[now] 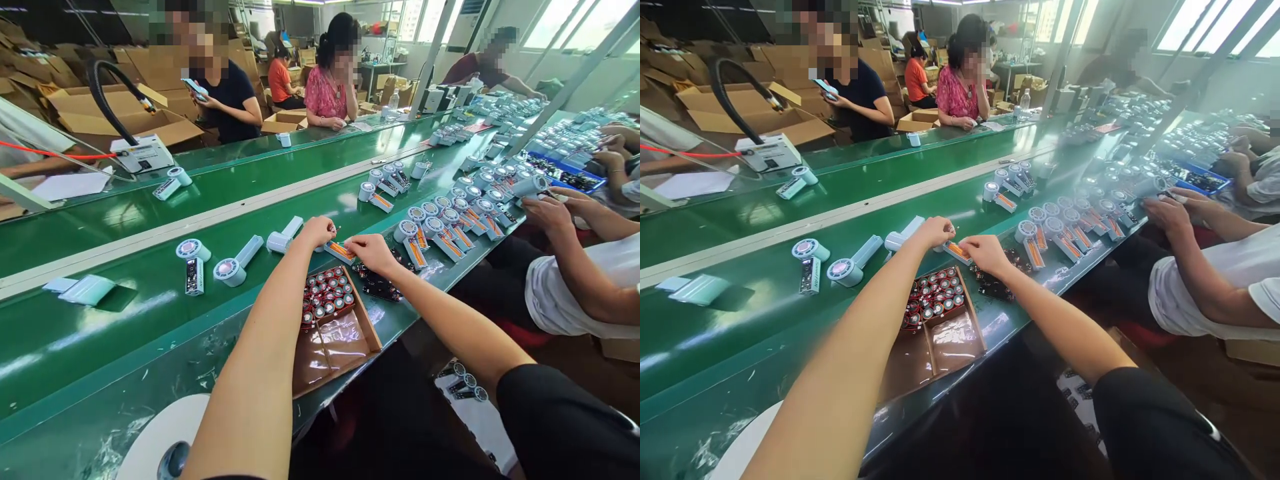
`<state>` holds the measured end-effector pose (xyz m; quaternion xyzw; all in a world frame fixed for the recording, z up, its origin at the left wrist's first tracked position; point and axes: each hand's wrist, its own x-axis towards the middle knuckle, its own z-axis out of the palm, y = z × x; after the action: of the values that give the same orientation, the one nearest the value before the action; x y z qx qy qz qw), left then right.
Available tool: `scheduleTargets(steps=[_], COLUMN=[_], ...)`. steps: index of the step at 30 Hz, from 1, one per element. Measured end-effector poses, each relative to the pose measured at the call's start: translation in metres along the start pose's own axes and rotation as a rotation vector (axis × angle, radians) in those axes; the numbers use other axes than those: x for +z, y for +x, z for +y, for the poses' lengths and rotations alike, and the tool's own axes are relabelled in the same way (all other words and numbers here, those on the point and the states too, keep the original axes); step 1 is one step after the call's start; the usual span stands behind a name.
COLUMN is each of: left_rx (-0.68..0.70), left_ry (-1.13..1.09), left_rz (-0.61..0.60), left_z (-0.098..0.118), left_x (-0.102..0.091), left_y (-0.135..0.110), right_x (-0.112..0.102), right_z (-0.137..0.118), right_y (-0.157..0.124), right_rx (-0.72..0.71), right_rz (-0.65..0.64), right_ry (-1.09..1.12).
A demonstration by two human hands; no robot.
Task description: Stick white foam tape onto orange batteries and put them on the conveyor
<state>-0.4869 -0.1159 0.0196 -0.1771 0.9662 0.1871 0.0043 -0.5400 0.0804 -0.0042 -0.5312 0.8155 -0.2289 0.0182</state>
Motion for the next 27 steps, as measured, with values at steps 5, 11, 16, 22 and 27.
scheduleTargets(steps=[5,11,16,22,27], left_rx=[0.022,0.042,0.059,0.087,0.094], left_ry=[-0.009,-0.018,-0.032,-0.018,-0.014], left_rz=[-0.006,-0.013,-0.017,-0.065,-0.072], left_z=[-0.002,-0.003,0.002,0.006,0.007], left_x=[0.004,0.003,0.002,-0.006,-0.004], left_y=[0.006,0.008,0.008,0.007,0.014], right_x=[0.019,0.005,0.004,-0.007,-0.021], right_z=[0.000,-0.011,-0.021,-0.042,-0.047], right_y=[0.010,0.034,0.038,0.048,0.033], right_rx=[0.072,-0.051,-0.043,0.021,0.097], right_rz=[-0.067,-0.191,-0.260,-0.269,-0.200], right_ry=[-0.086,-0.212,-0.279,-0.342,-0.387])
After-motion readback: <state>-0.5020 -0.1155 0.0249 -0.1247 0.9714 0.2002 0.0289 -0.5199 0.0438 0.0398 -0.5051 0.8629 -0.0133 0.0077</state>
